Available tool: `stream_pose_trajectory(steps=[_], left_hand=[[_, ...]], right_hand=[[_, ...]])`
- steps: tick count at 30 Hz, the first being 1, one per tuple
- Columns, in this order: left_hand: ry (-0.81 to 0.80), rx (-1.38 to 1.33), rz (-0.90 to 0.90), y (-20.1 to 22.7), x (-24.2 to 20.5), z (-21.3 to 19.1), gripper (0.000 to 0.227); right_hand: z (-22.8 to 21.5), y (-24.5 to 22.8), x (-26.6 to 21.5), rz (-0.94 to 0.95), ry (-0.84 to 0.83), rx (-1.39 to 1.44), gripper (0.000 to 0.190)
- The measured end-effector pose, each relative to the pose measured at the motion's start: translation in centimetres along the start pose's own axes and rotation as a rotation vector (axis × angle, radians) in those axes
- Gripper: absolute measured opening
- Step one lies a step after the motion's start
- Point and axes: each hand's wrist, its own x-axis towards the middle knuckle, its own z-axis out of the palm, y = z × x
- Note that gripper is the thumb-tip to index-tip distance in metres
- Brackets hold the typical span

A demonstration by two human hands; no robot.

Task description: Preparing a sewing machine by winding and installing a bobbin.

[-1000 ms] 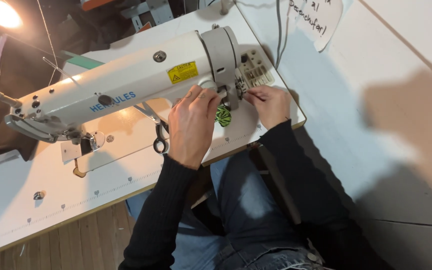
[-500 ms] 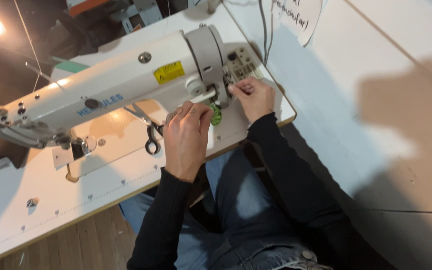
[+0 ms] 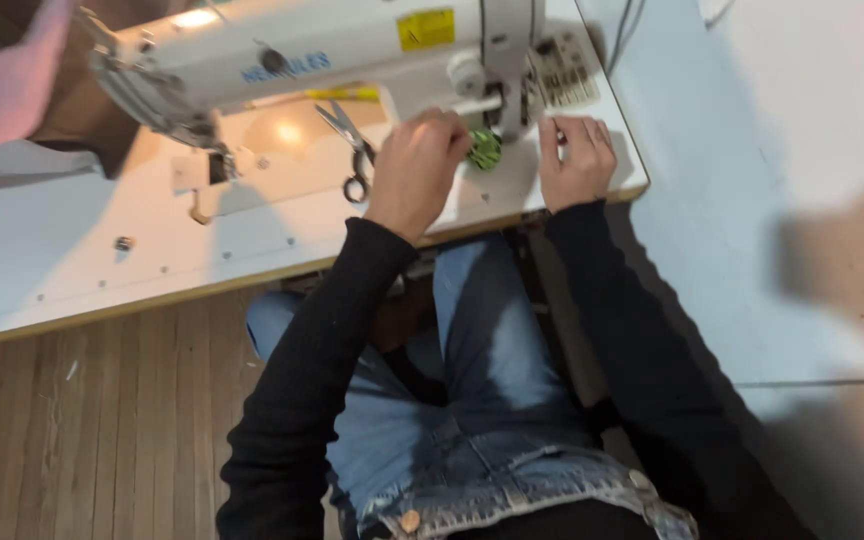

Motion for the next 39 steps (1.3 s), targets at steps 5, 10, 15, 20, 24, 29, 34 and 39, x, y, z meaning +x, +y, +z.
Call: stream_pose_trajectory(steps=[5, 10, 15, 20, 24, 29, 34, 39], left_hand=[[-0.055, -0.049, -0.032, -0.1, -0.3, -1.2, 0.01], [0.001, -0.068, -0.025, 0.7, -0.7, -1.6, 0.012], [0.025, -0.052, -0.047, 1.4, 0.1, -2.4, 0.01], [0.092, -0.102, 0.014, 0.6, -1.1, -0.9, 0.011], [0.031, -0.176, -0.111, 1.5, -1.4, -0.8, 0.012], [0.148, -0.055, 0.025, 3.1, -1.7, 0.7, 0.011], [0.084, -0.013, 0.142, 4.2, -2.0, -0.7, 0.009], [-0.017, -0.037, 0.161, 2.7, -2.2, -0.6, 0.01]], right_hand=[[0.4, 0.2, 0.0, -0.043, -0.004, 0.012, 0.011], [0.4, 0.2, -0.6, -0.011, 0.001, -0.005, 0.011], [0.8, 0.9, 0.0, 0.046, 0.026, 0.028, 0.011], [1.1, 1.4, 0.0, 0.014, 0.052, -0.063, 0.017], [0.2, -0.3, -0.8, 0.007, 0.039, -0.029, 0.016], [1.0, -4.4, 1.6, 1.118, -0.268, 0.861, 0.046], [0.2, -5.1, 2.9, 1.336, -0.244, 1.522, 0.035], [0.0, -1.4, 0.4, 1.428, -0.091, 1.907, 0.022]])
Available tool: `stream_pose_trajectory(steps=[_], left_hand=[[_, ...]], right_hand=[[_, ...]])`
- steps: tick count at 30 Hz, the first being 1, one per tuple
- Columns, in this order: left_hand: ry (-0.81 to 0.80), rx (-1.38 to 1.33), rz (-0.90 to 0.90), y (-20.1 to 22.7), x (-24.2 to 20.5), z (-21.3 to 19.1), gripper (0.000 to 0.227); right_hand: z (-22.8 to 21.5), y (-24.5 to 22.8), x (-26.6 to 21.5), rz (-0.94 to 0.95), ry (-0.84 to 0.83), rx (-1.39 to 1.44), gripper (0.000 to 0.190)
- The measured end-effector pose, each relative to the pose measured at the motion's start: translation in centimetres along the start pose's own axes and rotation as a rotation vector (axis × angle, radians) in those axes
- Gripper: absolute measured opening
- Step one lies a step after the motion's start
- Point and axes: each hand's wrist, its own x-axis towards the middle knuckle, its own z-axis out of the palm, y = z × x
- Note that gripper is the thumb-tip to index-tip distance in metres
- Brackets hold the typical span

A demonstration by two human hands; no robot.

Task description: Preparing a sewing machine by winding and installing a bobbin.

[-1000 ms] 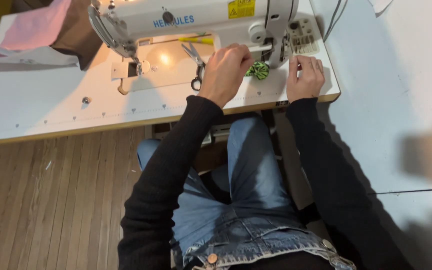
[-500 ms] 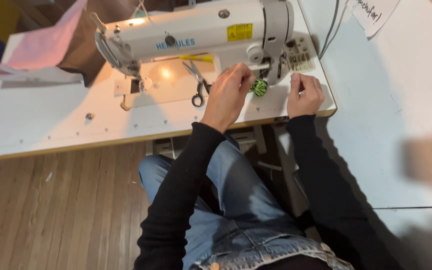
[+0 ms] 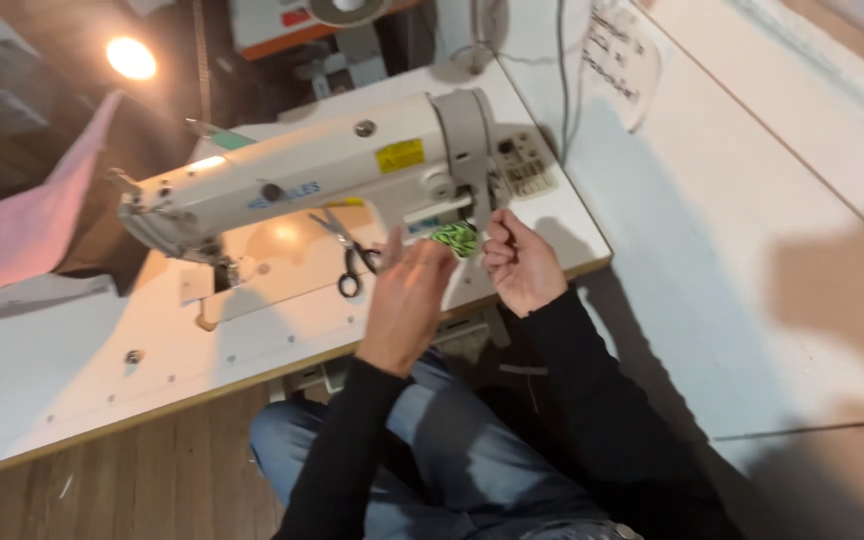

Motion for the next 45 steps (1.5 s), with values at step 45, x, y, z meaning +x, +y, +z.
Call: stream_pose_trajectory(steps=[45], left_hand=[[-0.383, 0.662, 0.373, 2.9, 8.6, -10.9, 0.009]], right_hand=[[-1.4, -1.6, -2.3, 0.079, -0.167, 0.201, 0.017]])
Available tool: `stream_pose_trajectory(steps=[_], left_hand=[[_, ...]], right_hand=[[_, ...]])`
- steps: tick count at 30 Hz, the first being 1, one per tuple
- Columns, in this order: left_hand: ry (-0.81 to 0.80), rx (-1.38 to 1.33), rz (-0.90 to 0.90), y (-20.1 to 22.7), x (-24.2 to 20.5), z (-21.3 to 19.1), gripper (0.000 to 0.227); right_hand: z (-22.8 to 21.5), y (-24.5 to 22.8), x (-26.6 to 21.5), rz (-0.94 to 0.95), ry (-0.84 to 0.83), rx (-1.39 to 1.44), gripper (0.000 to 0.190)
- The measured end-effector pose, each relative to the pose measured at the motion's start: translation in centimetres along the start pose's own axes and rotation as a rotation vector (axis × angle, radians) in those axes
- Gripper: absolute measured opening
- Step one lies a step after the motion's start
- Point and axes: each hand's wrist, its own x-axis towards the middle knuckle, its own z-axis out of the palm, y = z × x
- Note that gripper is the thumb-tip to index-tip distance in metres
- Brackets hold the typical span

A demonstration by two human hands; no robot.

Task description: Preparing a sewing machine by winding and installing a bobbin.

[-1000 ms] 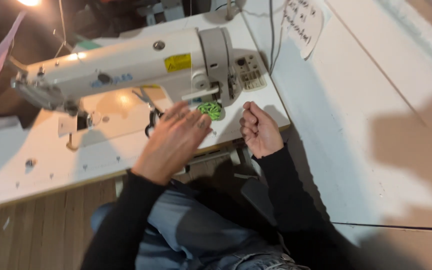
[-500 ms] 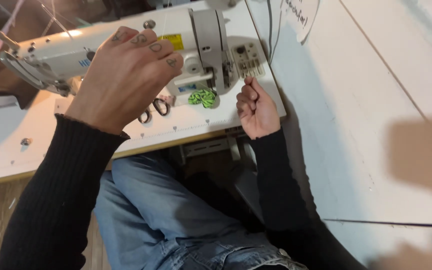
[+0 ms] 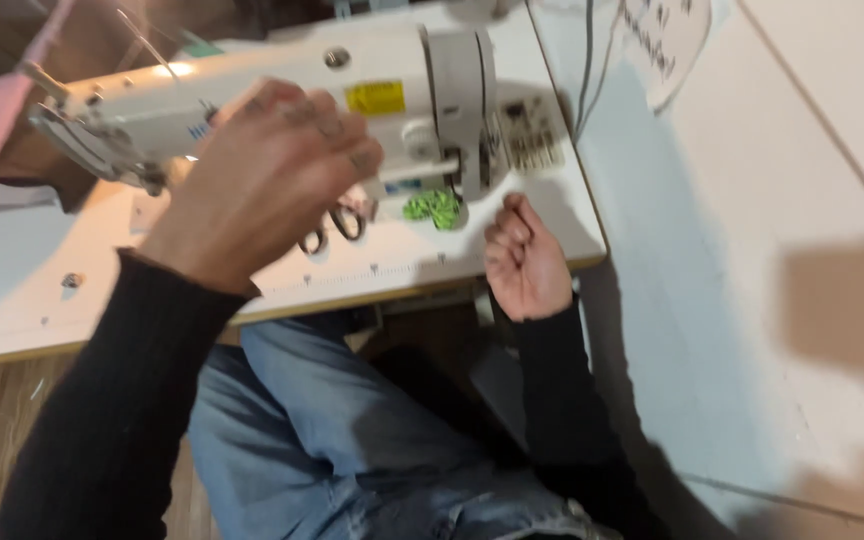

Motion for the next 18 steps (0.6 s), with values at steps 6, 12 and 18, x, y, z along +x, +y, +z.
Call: stream_pose_trajectory(steps=[6, 12, 18], left_hand=[[-0.036, 0.126, 0.014, -1.4, 1.1, -0.9, 0.007], [0.018, 0.192, 0.043, -1.8, 1.6, -1.5, 0.009], [0.057, 0.199, 0.074, -2.0, 2.2, -1.6, 0.008]], right_hand=[[1.3, -0.6, 0.3, -0.009, 0.054, -0.031, 0.017], [1.2, -0.6, 0.7, 0.008, -0.026, -0.005, 0.019], [1.5, -0.3, 0.9, -0.011, 0.022, -0.091, 0.019]])
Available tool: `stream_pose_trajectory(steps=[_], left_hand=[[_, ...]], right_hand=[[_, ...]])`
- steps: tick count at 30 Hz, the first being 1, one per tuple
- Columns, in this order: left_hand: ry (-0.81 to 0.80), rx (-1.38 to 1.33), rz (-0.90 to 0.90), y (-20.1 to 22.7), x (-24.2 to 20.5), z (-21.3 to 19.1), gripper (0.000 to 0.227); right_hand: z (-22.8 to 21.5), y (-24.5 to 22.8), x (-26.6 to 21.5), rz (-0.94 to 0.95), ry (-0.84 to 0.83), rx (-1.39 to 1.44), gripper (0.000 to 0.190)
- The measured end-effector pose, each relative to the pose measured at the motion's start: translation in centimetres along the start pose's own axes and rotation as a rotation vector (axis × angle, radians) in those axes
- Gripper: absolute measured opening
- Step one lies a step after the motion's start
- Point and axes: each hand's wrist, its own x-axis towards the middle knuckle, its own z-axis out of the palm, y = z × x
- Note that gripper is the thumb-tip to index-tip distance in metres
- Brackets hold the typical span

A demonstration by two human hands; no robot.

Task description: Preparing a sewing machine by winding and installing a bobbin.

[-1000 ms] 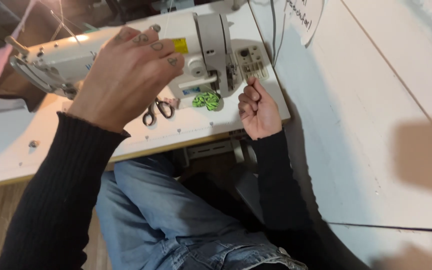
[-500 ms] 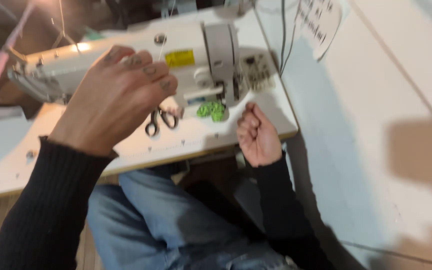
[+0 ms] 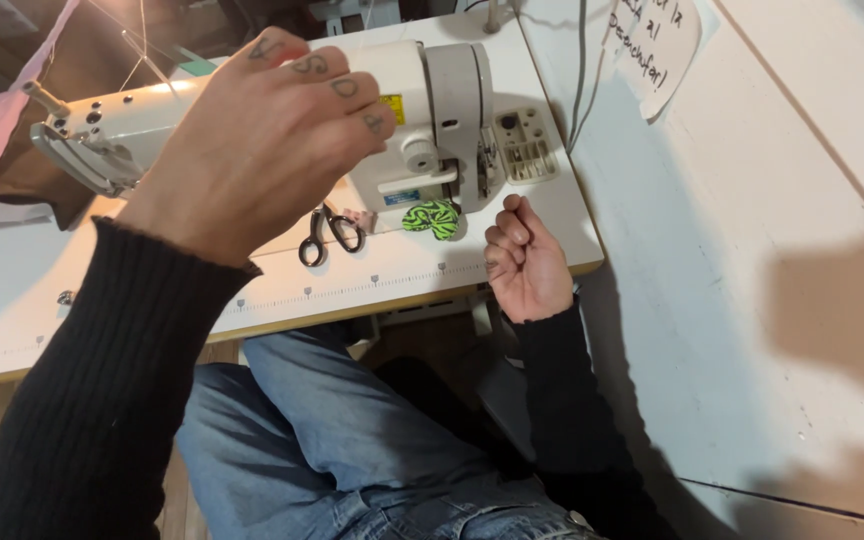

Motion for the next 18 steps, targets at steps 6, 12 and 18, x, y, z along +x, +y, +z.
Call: stream_pose_trajectory(steps=[6, 12, 18], left_hand=[[0.0, 0.058, 0.028, 0.14, 0.3, 0.06, 0.008], [-0.031, 0.071, 0.025, 0.21, 0.28, 0.38, 0.006], [-0.008, 0.039, 0.015, 0.16, -0.01, 0.45, 0.007]], right_hand=[[-0.25, -0.05, -0.16, 0.004, 0.001, 0.017, 0.02], [-0.62, -0.03, -0.32, 0.015, -0.019, 0.035, 0.02], [-0.68, 0.17, -0.2, 0.019, -0.013, 0.028, 0.019]])
